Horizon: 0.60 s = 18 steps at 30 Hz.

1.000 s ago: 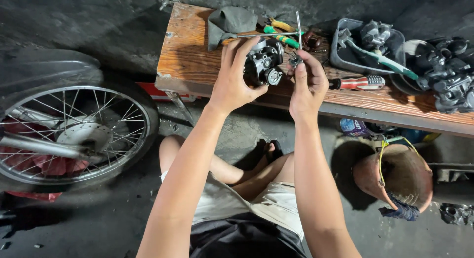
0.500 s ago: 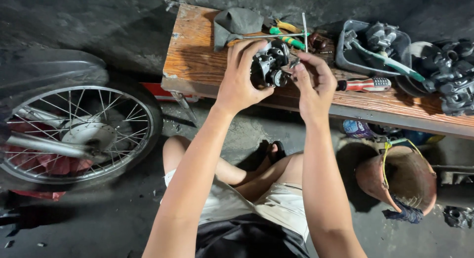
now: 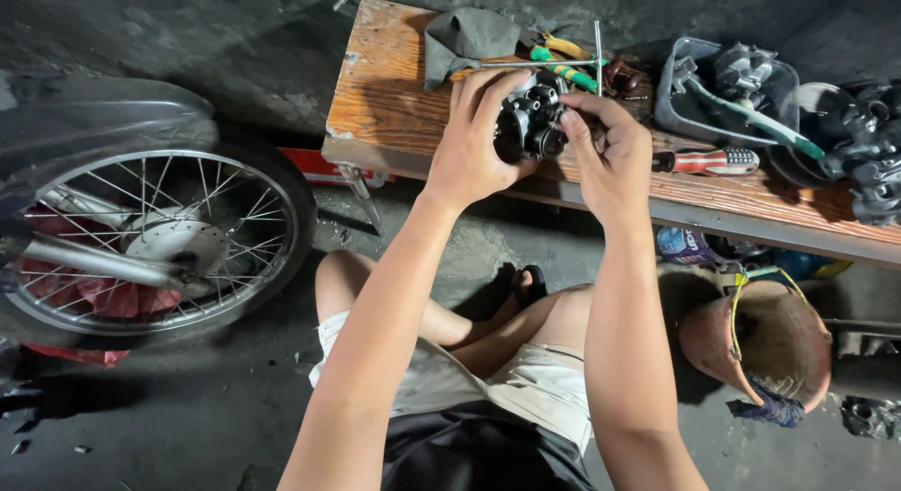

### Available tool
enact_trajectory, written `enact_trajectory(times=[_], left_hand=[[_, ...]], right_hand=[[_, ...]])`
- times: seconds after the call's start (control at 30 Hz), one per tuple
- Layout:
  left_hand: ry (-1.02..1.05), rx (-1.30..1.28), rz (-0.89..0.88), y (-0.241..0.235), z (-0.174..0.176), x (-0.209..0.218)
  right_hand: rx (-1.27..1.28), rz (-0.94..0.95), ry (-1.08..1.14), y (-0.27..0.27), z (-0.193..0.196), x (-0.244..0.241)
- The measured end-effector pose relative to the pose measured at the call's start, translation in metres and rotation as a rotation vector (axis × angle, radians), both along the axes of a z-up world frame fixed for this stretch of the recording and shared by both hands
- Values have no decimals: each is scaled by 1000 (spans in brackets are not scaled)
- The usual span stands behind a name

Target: The person cleans a disassembled carburetor on a wooden workbench. They wipe small metal components with a cloth, scrub parts using a toothbrush, and reassemble the carburetor by inserting and tightening screws.

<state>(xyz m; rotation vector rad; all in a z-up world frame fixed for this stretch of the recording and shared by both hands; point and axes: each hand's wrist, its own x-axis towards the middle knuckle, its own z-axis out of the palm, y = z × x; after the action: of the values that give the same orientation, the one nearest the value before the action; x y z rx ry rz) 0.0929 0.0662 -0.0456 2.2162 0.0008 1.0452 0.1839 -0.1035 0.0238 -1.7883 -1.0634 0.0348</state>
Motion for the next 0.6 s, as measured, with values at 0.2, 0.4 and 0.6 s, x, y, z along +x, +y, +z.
enact_trajectory(times=[0.2,0.4,0.6], left_hand=[[18,-18,-11,0,1,-2],[27,-32,-23,0,2,-3],[12,-15,-25,2,2,-2]], right_hand=[[-84,-8,-73,2,9,2],[-111,-9,55,0,6,7],[-128,28,-25,-1,11,9]])
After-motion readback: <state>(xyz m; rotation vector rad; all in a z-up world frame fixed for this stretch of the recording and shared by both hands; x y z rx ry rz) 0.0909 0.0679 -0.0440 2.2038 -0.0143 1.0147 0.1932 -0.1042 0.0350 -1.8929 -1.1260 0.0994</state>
